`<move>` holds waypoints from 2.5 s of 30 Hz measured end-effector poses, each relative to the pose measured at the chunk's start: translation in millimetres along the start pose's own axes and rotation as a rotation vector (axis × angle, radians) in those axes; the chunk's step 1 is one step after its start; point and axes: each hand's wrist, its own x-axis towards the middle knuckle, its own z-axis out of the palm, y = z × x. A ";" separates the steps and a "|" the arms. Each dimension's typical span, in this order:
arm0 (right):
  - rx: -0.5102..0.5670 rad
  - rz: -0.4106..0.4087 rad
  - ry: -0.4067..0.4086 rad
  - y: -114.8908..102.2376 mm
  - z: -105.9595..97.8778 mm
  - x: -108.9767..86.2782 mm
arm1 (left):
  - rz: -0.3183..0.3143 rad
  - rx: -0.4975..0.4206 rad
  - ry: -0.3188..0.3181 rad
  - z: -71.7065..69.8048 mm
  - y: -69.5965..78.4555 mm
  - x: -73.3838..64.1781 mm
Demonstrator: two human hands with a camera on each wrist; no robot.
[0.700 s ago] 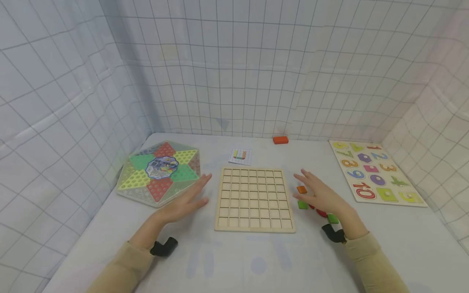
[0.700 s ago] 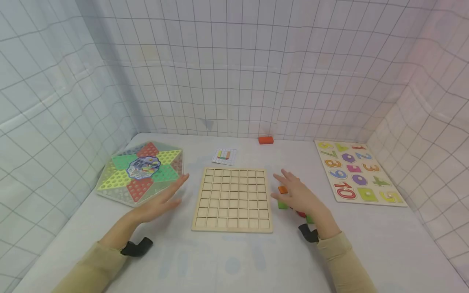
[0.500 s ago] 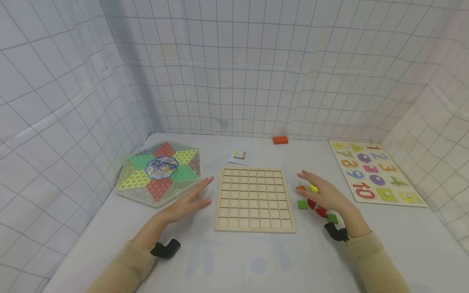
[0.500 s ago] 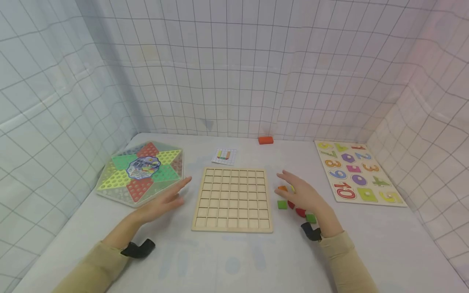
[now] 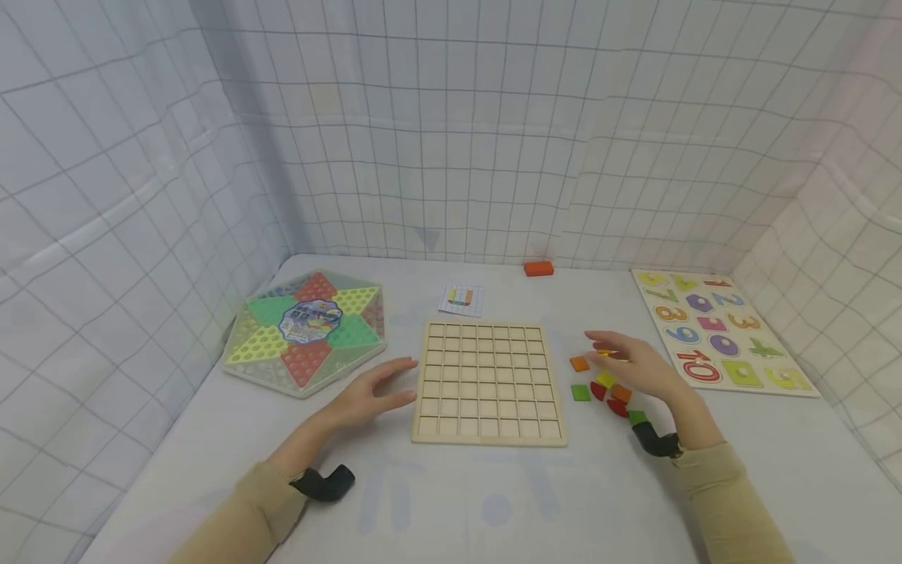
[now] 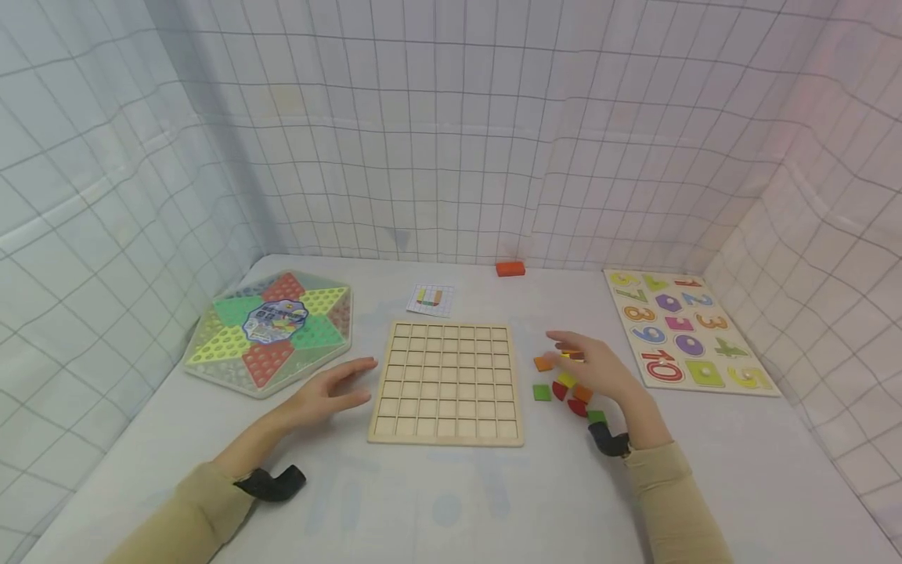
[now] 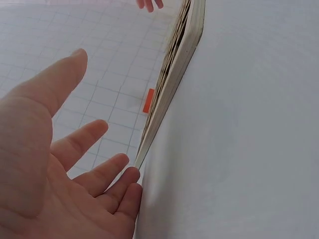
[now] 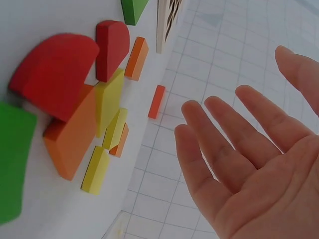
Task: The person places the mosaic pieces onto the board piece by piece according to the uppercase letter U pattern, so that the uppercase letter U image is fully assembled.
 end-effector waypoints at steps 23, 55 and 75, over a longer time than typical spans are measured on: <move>0.169 0.067 0.033 40.1 -13.7 -6.0 | 0.172 0.106 0.029 7.5 -11.7 0.7; 0.143 0.116 -0.004 71.0 -18.3 -9.5 | 0.209 0.235 -0.020 9.0 -8.3 -0.7; 0.070 0.155 0.039 74.8 -7.6 -8.4 | 0.206 0.236 -0.026 10.8 -8.3 -1.7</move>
